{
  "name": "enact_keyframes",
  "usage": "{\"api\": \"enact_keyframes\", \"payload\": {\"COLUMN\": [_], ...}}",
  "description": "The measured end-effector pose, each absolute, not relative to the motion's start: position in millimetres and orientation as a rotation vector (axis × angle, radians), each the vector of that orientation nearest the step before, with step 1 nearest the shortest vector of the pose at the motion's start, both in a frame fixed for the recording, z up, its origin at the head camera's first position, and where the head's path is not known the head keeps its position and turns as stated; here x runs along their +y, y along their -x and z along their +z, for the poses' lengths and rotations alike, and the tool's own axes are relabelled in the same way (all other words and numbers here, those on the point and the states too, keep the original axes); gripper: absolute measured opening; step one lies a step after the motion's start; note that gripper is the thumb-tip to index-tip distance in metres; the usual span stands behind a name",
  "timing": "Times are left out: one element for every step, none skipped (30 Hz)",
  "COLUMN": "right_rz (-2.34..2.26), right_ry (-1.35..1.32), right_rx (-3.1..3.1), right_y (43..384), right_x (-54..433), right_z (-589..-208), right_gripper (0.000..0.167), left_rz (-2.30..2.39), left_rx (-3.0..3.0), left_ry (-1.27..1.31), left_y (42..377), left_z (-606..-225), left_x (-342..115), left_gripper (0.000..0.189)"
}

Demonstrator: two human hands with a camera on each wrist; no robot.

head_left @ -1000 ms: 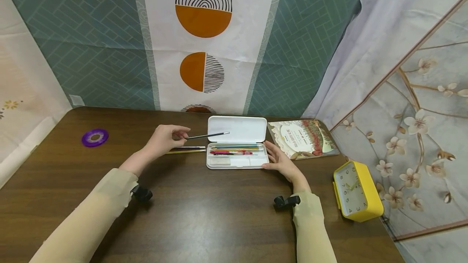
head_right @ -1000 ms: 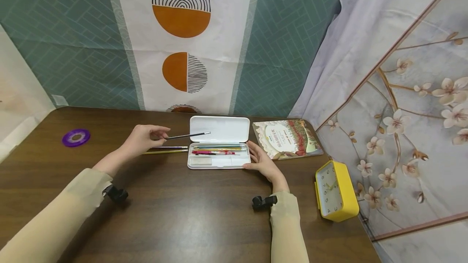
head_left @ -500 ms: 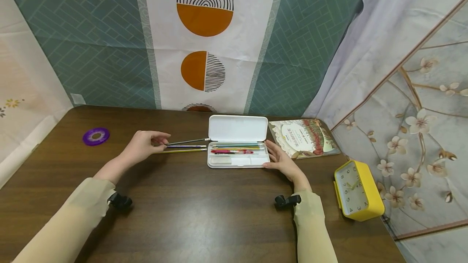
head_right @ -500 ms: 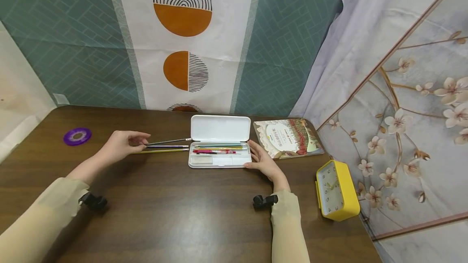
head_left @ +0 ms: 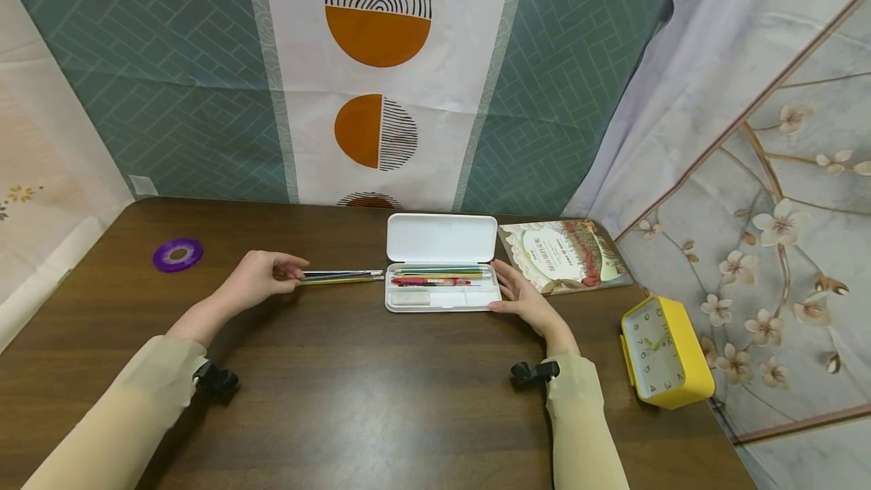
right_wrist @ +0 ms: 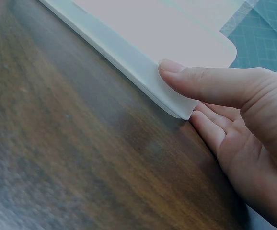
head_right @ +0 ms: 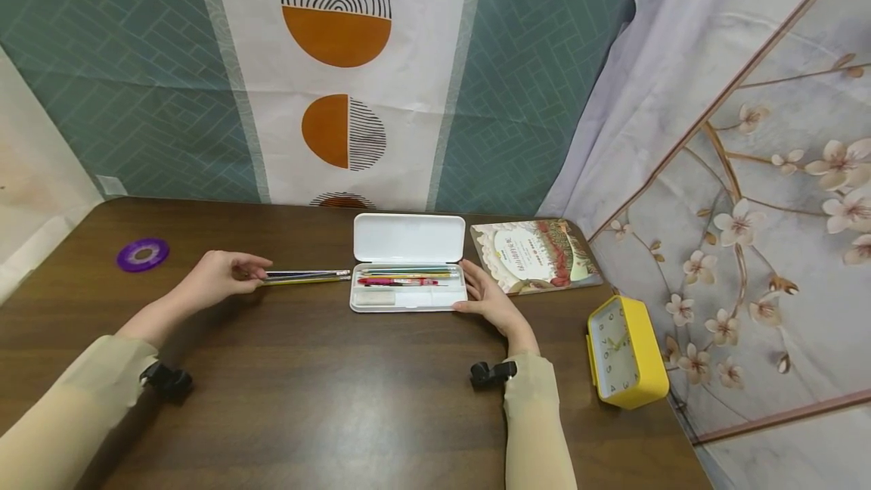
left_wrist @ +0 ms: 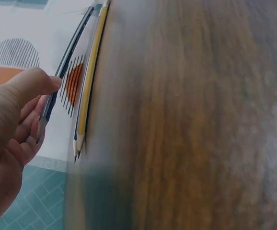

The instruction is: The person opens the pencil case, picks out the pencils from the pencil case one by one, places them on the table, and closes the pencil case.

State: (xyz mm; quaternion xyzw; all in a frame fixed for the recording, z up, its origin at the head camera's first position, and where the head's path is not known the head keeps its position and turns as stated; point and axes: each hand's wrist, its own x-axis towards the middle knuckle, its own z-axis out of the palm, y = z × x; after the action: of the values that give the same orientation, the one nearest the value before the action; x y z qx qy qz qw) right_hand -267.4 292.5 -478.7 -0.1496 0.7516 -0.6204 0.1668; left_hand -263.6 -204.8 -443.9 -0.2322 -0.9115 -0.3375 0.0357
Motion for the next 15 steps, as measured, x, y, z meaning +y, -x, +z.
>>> {"api": "enact_keyframes", "payload": {"right_rz": [-1.763,-1.759,-1.754,-1.75,-1.749,-1.746,-1.746,-1.747,-1.751,-1.751,-1.753,-1.754,-1.753,-1.749,-1.748], "right_ry": [0.428,0.428,0.429,0.426,0.422,0.418,0.412,0.408,0.404,0.403,0.4,0.399,0.4,0.402,0.403], "right_rx": [2.141,2.143,2.146,2.149,2.152,2.154,2.156,2.157,2.155,2.155,2.153,2.152,2.153,2.156,2.156], "right_y": [267.7,268.0,268.3,268.6,268.9,269.1,269.3,269.5,269.5,269.6,269.5,269.4,269.3,269.2,269.1], "right_x": [292.6,292.8,292.9,293.1,293.2,293.3,293.4,293.4,293.4,293.3,293.3,293.2,293.3,293.4,293.4], "right_z": [-479.1,-479.4,-479.6,-479.8,-479.9,-479.9,-479.9,-479.7,-479.6,-479.4,-479.1,-478.8,-478.6,-478.4,-478.3], "right_gripper": [0.094,0.094,0.094,0.095,0.095,0.095,0.095,0.095,0.095,0.095,0.095,0.095,0.095,0.095,0.095], "left_rz": [-1.034,-1.032,-1.028,-1.022,-1.024,-1.025,-1.029,-1.031,-1.032,-1.032,-1.034,-1.031,-1.028,-1.025,-1.026], "left_rx": [-2.808,-2.813,-2.821,-2.828,-2.833,-2.839,-2.846,-2.853,-2.864,-2.872,-2.88,-2.887,-2.892,-2.895,-2.897], "left_ry": [0.716,0.718,0.722,0.723,0.726,0.728,0.732,0.734,0.736,0.736,0.736,0.736,0.736,0.734,0.732], "left_y": [263.8,263.9,264.0,263.7,263.8,263.8,264.0,264.1,264.2,264.5,264.8,265.2,265.6,266.0,266.3], "left_z": [-444.2,-444.3,-444.5,-444.6,-444.6,-444.6,-444.6,-444.6,-444.6,-444.8,-445.2,-445.5,-445.8,-446.0,-446.1], "left_x": [-204.9,-204.7,-204.6,-204.2,-203.9,-203.5,-203.4,-203.0,-202.9,-202.7,-202.7,-202.5,-202.4,-202.2,-202.1], "left_gripper": [0.03,0.03,0.03,0.03,0.03,0.03,0.03,0.03,0.03,0.03,0.03,0.03,0.03,0.03,0.031]}}
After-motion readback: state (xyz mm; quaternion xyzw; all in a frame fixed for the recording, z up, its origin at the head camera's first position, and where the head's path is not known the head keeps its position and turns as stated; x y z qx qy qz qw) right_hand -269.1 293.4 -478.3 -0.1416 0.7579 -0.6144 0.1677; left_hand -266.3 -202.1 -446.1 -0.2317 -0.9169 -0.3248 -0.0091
